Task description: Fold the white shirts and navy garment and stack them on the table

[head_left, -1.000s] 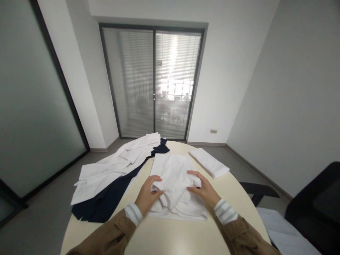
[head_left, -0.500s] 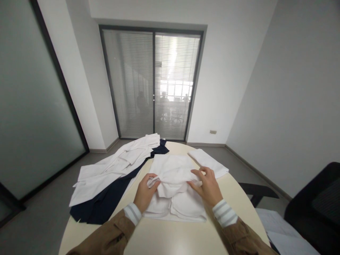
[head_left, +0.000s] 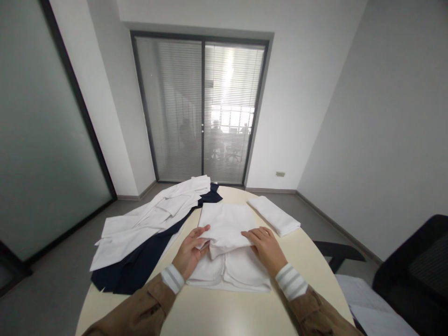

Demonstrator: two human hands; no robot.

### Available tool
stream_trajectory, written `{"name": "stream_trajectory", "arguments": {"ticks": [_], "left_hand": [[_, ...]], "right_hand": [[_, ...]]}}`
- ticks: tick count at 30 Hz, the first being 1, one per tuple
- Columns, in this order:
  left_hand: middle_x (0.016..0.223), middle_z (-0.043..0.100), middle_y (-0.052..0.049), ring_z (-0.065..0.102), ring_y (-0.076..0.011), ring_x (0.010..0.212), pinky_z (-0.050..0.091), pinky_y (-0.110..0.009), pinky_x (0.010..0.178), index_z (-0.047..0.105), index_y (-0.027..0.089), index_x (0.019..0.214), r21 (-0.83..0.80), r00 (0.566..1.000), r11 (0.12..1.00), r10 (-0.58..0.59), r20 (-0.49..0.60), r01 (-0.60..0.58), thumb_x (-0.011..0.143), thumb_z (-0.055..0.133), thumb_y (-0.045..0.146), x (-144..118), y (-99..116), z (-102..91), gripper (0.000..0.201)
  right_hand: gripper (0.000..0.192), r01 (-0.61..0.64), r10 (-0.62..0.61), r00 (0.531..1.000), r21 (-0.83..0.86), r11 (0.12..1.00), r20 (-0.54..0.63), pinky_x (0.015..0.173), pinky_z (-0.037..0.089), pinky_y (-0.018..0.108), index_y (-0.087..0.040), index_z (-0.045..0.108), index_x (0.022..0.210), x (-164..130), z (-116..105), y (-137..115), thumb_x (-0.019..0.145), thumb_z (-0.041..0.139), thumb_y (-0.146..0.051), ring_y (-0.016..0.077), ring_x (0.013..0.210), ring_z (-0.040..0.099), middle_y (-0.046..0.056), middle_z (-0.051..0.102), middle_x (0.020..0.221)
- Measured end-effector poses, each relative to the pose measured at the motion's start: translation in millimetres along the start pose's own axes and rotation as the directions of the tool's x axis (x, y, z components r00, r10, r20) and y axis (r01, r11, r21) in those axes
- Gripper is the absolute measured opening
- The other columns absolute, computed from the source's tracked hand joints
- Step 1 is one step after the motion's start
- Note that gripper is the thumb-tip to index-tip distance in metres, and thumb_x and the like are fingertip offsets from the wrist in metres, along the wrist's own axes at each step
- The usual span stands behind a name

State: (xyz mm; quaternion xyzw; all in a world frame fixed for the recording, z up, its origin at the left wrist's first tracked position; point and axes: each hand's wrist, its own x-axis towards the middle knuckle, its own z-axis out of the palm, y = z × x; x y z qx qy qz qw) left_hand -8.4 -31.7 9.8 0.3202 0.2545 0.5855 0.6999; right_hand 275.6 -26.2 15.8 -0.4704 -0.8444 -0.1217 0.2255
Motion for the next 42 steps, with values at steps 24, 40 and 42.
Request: {"name": "stream_trajectory", "arguments": {"ticks": [24, 40, 42], "left_hand": [[0.105, 0.067, -0.005, 0.057, -0.0257, 0.103, 0.048, -0.043, 0.090, 0.065, 0.022, 0.108, 0.729, 0.849, -0.554, 0.074, 0.523, -0.401, 0.085, 0.062, 0.014, -8, 4, 7.6, 0.025], [0.138, 0.052, -0.007, 0.044, -0.0236, 0.127, 0.050, -0.034, 0.094, 0.030, 0.024, 0.151, 0.781, 0.920, -0.526, -0.003, 0.393, -0.335, 0.077, 0.053, 0.009, -15, 10, -2.7, 0.078], [0.141, 0.051, -0.008, 0.042, -0.0231, 0.130, 0.048, -0.035, 0.099, 0.027, 0.022, 0.152, 0.781, 0.915, -0.516, -0.014, 0.402, -0.351, 0.073, 0.049, 0.004, -15, 13, -2.0, 0.084]], "right_hand": [[0.071, -0.161, 0.172, 0.982, -0.119, 0.980, 0.082, 0.107, 0.032, 0.049, -0.024, 0.047, 0.141, -5, -3, -40, 0.073, 0.066, -0.024, 0.0318, 0.125, 0.044, 0.011, 0.053, 0.138], [0.041, -0.299, 0.284, 0.954, 0.257, 0.919, 0.097, 0.100, 0.047, 0.037, -0.021, 0.059, 0.120, -21, 12, -32, 0.079, 0.055, -0.018, 0.0222, 0.112, 0.058, 0.010, 0.058, 0.125], [0.042, -0.293, 0.280, 0.956, 0.219, 0.931, 0.088, 0.097, 0.048, 0.038, -0.021, 0.060, 0.121, -21, 9, -33, 0.079, 0.056, -0.020, 0.0236, 0.114, 0.056, 0.011, 0.058, 0.126]]}}
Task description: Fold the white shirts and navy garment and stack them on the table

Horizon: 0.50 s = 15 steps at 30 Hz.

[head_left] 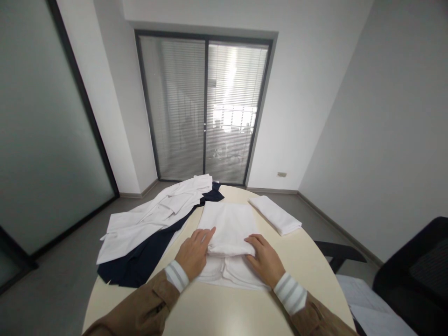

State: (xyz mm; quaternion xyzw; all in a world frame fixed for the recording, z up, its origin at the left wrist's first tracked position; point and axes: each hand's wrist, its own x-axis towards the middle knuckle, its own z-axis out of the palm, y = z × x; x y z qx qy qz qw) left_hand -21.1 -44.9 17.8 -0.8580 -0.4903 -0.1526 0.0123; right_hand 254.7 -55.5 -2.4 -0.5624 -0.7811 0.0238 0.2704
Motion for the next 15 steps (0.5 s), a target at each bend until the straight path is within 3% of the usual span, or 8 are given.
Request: {"name": "stream_trajectory", "arguments": {"ticks": [2, 4, 7, 11, 15], "left_hand": [[0.139, 0.052, -0.009, 0.043, -0.0241, 0.128, 0.051, -0.035, 0.095, 0.026, 0.022, 0.153, -0.012, 0.999, 0.999, -0.037, 0.003, 0.037, 0.073, 0.047, 0.004, -1, -2, -0.8, 0.084], [0.136, 0.055, -0.010, 0.047, -0.0260, 0.125, 0.055, -0.035, 0.087, 0.027, 0.022, 0.152, -0.041, 0.998, 0.997, -0.068, 0.008, 0.069, 0.075, 0.047, 0.005, -2, -5, 0.8, 0.082], [0.135, 0.055, -0.010, 0.049, -0.0252, 0.125, 0.055, -0.036, 0.091, 0.029, 0.021, 0.151, -0.133, 1.000, 0.991, 0.031, -0.002, -0.031, 0.071, 0.045, 0.000, -4, -13, 7.8, 0.084], [0.142, 0.050, -0.008, 0.043, -0.0189, 0.132, 0.042, -0.038, 0.110, 0.025, 0.022, 0.153, -0.183, 0.974, 0.960, 0.194, -0.117, -0.213, 0.062, 0.035, -0.010, -3, -23, 19.5, 0.097], [0.133, 0.057, -0.007, 0.051, -0.0212, 0.123, 0.049, -0.037, 0.101, 0.029, 0.022, 0.151, -0.111, 0.982, 0.984, 0.120, -0.148, -0.137, 0.073, 0.040, -0.005, 2, -21, 17.9, 0.083]], "right_hand": [[0.042, 0.027, -0.027, 1.000, -0.093, 0.995, -0.001, 0.100, 0.044, 0.043, -0.022, 0.061, 0.121, 0, -4, -6, 0.079, 0.060, -0.025, 0.0271, 0.119, 0.053, 0.011, 0.058, 0.127], [0.044, 0.087, -0.088, 0.996, -0.184, 0.979, -0.001, 0.109, 0.032, 0.053, -0.024, 0.061, 0.122, -1, -10, -14, 0.079, 0.065, -0.032, 0.0310, 0.125, 0.048, 0.010, 0.060, 0.128], [0.045, 0.174, -0.175, 0.984, -0.230, 0.958, 0.018, 0.114, 0.016, 0.060, -0.028, 0.059, 0.126, -1, -16, -28, 0.083, 0.065, -0.040, 0.0317, 0.128, 0.045, 0.008, 0.060, 0.130], [0.043, 0.184, -0.175, 0.983, -0.173, 0.968, 0.062, 0.111, 0.027, 0.052, -0.027, 0.058, 0.126, 1, -18, -49, 0.086, 0.063, -0.040, 0.0282, 0.122, 0.049, 0.009, 0.061, 0.127], [0.039, 0.165, -0.155, 0.985, -0.138, 0.977, 0.081, 0.108, 0.031, 0.050, -0.026, 0.059, 0.123, 10, -15, -70, 0.086, 0.064, -0.040, 0.0288, 0.119, 0.050, 0.009, 0.062, 0.125]]}}
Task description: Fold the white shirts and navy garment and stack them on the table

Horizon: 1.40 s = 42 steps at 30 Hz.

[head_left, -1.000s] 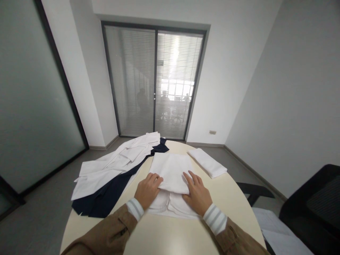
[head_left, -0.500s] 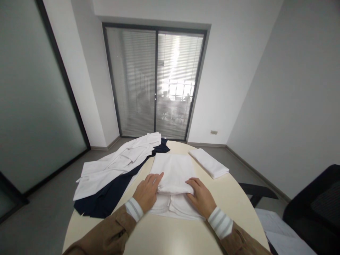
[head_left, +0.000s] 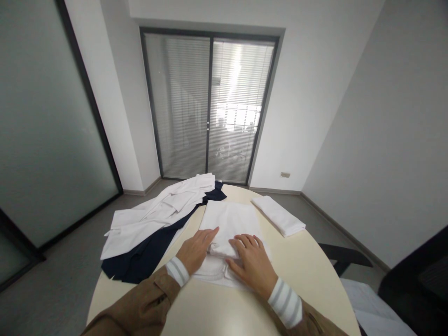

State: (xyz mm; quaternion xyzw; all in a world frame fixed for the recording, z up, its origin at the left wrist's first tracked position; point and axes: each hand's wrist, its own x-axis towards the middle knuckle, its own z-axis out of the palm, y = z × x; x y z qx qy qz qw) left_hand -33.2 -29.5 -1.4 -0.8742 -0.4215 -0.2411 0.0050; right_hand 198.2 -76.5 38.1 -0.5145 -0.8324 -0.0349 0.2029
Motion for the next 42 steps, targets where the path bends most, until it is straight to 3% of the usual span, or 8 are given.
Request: {"name": "stream_trajectory", "arguments": {"ticks": [5, 10, 16, 22, 28, 33, 38, 42], "left_hand": [[0.114, 0.065, -0.010, 0.059, -0.0263, 0.108, 0.053, -0.039, 0.089, 0.051, 0.017, 0.133, 0.042, 0.995, 0.999, -0.028, -0.093, 0.032, 0.087, 0.056, 0.020, 6, 5, -10.0, 0.047], [0.091, 0.068, -0.006, 0.064, -0.0219, 0.090, 0.052, -0.035, 0.082, 0.064, 0.018, 0.093, -0.106, 0.982, 0.993, -0.075, -0.175, 0.057, 0.092, 0.052, 0.020, 9, 0, -6.7, 0.013], [0.086, 0.068, -0.006, 0.065, -0.0200, 0.084, 0.051, -0.033, 0.079, 0.064, 0.019, 0.089, -0.291, 0.968, 0.955, -0.116, -0.222, 0.048, 0.093, 0.048, 0.022, 10, 8, -10.0, 0.017], [0.115, 0.064, -0.008, 0.059, -0.0242, 0.108, 0.050, -0.038, 0.095, 0.057, 0.022, 0.122, -0.266, 0.995, 0.964, -0.009, -0.098, -0.018, 0.080, 0.066, 0.025, 4, 17, -10.6, 0.044], [0.103, 0.064, -0.006, 0.063, -0.0208, 0.097, 0.052, -0.033, 0.088, 0.061, 0.020, 0.097, -0.321, 0.998, 0.946, -0.057, -0.009, 0.051, 0.082, 0.060, 0.015, 0, 11, -4.8, 0.016], [0.102, 0.064, -0.008, 0.063, -0.0219, 0.096, 0.053, -0.034, 0.087, 0.060, 0.019, 0.098, -0.348, 0.998, 0.936, -0.050, 0.023, 0.055, 0.084, 0.058, 0.018, -5, 12, -8.8, 0.015], [0.114, 0.061, -0.011, 0.061, -0.0222, 0.106, 0.051, -0.036, 0.094, 0.059, 0.019, 0.088, -0.371, 1.000, 0.929, 0.000, 0.000, 0.000, 0.083, 0.057, 0.016, -16, 11, -3.0, 0.006], [0.127, 0.057, -0.012, 0.050, -0.0252, 0.128, 0.045, -0.042, 0.107, 0.057, 0.020, 0.096, -0.228, 0.991, 0.965, 0.132, -0.014, -0.132, 0.081, 0.054, 0.009, -25, 8, 5.4, 0.019]], "right_hand": [[0.049, 0.013, -0.014, 1.000, 0.040, 0.999, 0.013, 0.106, 0.033, 0.045, -0.026, 0.055, 0.129, 11, 8, -13, 0.084, 0.067, -0.040, 0.0274, 0.120, 0.050, 0.008, 0.060, 0.128], [0.059, 0.032, -0.033, 0.999, 0.070, 0.997, 0.012, 0.102, 0.037, 0.042, -0.026, 0.048, 0.138, 15, 14, -15, 0.084, 0.068, -0.038, 0.0267, 0.119, 0.051, 0.010, 0.058, 0.131], [0.046, 0.028, -0.028, 1.000, -0.036, 0.999, 0.008, 0.089, 0.042, 0.037, -0.024, 0.053, 0.131, 28, 21, -12, 0.086, 0.062, -0.018, 0.0260, 0.109, 0.053, 0.009, 0.063, 0.118], [0.033, 0.070, -0.067, 0.997, -0.071, 0.995, 0.049, 0.083, 0.043, 0.035, -0.022, 0.057, 0.121, 27, 28, -16, 0.089, 0.055, -0.013, 0.0243, 0.101, 0.054, 0.008, 0.063, 0.109], [0.050, -0.014, 0.014, 0.999, -0.011, 1.000, 0.046, 0.108, 0.031, 0.050, -0.023, 0.054, 0.128, 8, 17, -1, 0.081, 0.067, -0.035, 0.0314, 0.128, 0.043, 0.011, 0.054, 0.136], [0.074, -0.160, 0.172, 0.979, -0.116, 0.980, 0.106, 0.105, 0.034, 0.060, -0.023, 0.044, 0.143, -17, 16, 26, 0.079, 0.068, -0.051, 0.0408, 0.139, 0.031, 0.016, 0.037, 0.154], [0.047, -0.079, 0.083, 0.996, -0.100, 0.992, 0.034, 0.097, 0.047, 0.045, -0.020, 0.053, 0.131, -32, 16, 23, 0.088, 0.060, -0.040, 0.0314, 0.130, 0.043, 0.015, 0.051, 0.141], [0.028, -0.021, 0.021, 1.000, -0.064, 0.998, 0.006, 0.093, 0.049, 0.038, -0.022, 0.058, 0.113, -35, 15, 16, 0.085, 0.063, -0.025, 0.0256, 0.116, 0.052, 0.009, 0.061, 0.124]]}}
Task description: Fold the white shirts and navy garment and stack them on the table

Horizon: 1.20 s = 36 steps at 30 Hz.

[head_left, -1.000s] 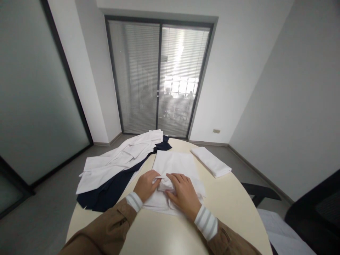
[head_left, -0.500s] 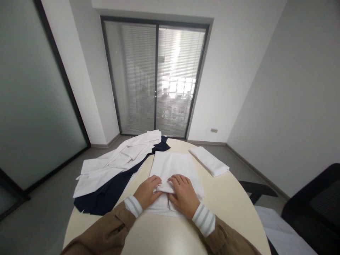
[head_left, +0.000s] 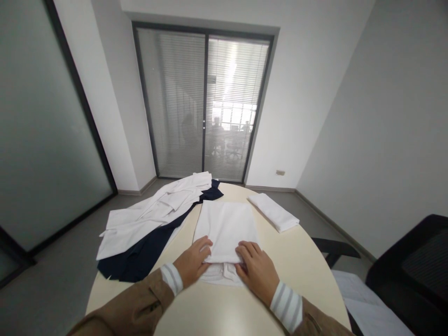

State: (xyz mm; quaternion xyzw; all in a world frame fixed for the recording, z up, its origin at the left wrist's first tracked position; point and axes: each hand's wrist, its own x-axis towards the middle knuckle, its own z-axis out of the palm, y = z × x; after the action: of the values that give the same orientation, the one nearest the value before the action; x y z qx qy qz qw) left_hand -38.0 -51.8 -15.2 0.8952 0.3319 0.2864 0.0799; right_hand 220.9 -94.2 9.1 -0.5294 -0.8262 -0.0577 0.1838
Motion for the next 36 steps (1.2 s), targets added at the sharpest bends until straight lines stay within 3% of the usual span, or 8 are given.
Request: {"name": "stream_trajectory", "arguments": {"ticks": [5, 10, 13, 17, 21, 26, 30, 36], "left_hand": [[0.123, 0.061, -0.012, 0.047, -0.0279, 0.132, 0.046, -0.044, 0.104, 0.054, 0.018, 0.105, 0.254, 0.996, 0.964, 0.084, 0.007, -0.083, 0.079, 0.052, 0.004, 0, 2, 4.1, 0.030], [0.108, 0.065, -0.010, 0.056, -0.0308, 0.117, 0.036, -0.056, 0.106, 0.056, 0.019, 0.098, 0.388, 0.981, 0.905, 0.193, 0.000, -0.178, 0.085, 0.059, 0.024, -1, 12, -2.1, 0.014], [0.100, 0.066, -0.007, 0.060, -0.0255, 0.099, 0.042, -0.048, 0.096, 0.055, 0.020, 0.091, 0.402, 0.947, 0.860, 0.312, 0.074, -0.315, 0.087, 0.059, 0.030, -1, 15, -6.2, 0.012], [0.092, 0.064, -0.005, 0.058, -0.0207, 0.084, 0.045, -0.035, 0.075, 0.053, 0.020, 0.088, 0.379, 0.901, 0.818, 0.406, 0.155, -0.433, 0.089, 0.056, 0.023, 1, 15, -7.2, 0.004], [0.087, 0.062, -0.004, 0.056, -0.0195, 0.078, 0.043, -0.034, 0.070, 0.053, 0.019, 0.090, 0.379, 0.900, 0.818, 0.418, 0.127, -0.433, 0.093, 0.054, 0.029, 5, 17, -6.2, 0.011], [0.085, 0.061, -0.003, 0.055, -0.0195, 0.075, 0.042, -0.034, 0.065, 0.052, 0.020, 0.087, 0.405, 0.905, 0.811, 0.402, 0.137, -0.421, 0.095, 0.054, 0.036, 5, 20, -6.2, 0.019], [0.085, 0.061, -0.003, 0.055, -0.0196, 0.076, 0.041, -0.034, 0.064, 0.052, 0.020, 0.087, 0.431, 0.915, 0.807, 0.362, 0.179, -0.404, 0.093, 0.057, 0.027, 7, 19, -4.6, 0.011], [0.084, 0.060, -0.003, 0.055, -0.0209, 0.076, 0.039, -0.036, 0.066, 0.052, 0.019, 0.086, 0.525, 0.962, 0.807, 0.248, 0.115, -0.270, 0.095, 0.053, 0.015, 13, 18, 3.0, 0.009]], "right_hand": [[0.020, 0.027, -0.028, 1.000, -0.056, 0.998, -0.015, 0.081, 0.048, 0.032, -0.021, 0.059, 0.101, -2, 4, -1, 0.082, 0.064, -0.017, 0.0236, 0.104, 0.055, 0.007, 0.064, 0.108], [0.010, 0.162, -0.172, 0.985, -0.288, 0.944, -0.007, 0.071, 0.039, 0.036, -0.021, 0.058, 0.091, -6, 3, -8, 0.084, 0.065, -0.020, 0.0239, 0.087, 0.054, 0.004, 0.064, 0.092], [0.007, 0.211, -0.238, 0.971, -0.353, 0.912, -0.034, 0.071, 0.035, 0.037, -0.021, 0.057, 0.089, -8, 2, -11, 0.087, 0.064, -0.020, 0.0226, 0.081, 0.052, 0.003, 0.062, 0.087], [0.010, 0.211, -0.252, 0.965, -0.366, 0.907, -0.069, 0.073, 0.032, 0.038, -0.022, 0.056, 0.089, -10, 3, -10, 0.086, 0.066, -0.022, 0.0216, 0.078, 0.050, 0.003, 0.061, 0.084], [0.017, 0.191, -0.249, 0.962, -0.373, 0.908, -0.112, 0.087, 0.031, 0.043, -0.022, 0.056, 0.097, -10, 1, -8, 0.084, 0.067, -0.022, 0.0223, 0.083, 0.051, 0.003, 0.062, 0.087], [0.028, 0.206, -0.198, 0.979, -0.210, 0.956, 0.058, 0.080, 0.036, 0.038, -0.023, 0.055, 0.105, -10, -16, -23, 0.080, 0.068, -0.021, 0.0236, 0.091, 0.053, 0.004, 0.062, 0.103], [0.031, 0.194, -0.188, 0.974, -0.038, 0.980, 0.123, 0.083, 0.038, 0.035, -0.025, 0.054, 0.112, -8, -20, -34, 0.083, 0.062, -0.018, 0.0230, 0.100, 0.052, 0.004, 0.059, 0.117], [0.036, 0.135, -0.137, 0.984, 0.024, 0.991, 0.116, 0.087, 0.040, 0.036, -0.025, 0.053, 0.119, 7, -8, -26, 0.084, 0.059, -0.016, 0.0244, 0.105, 0.051, 0.005, 0.058, 0.122]]}}
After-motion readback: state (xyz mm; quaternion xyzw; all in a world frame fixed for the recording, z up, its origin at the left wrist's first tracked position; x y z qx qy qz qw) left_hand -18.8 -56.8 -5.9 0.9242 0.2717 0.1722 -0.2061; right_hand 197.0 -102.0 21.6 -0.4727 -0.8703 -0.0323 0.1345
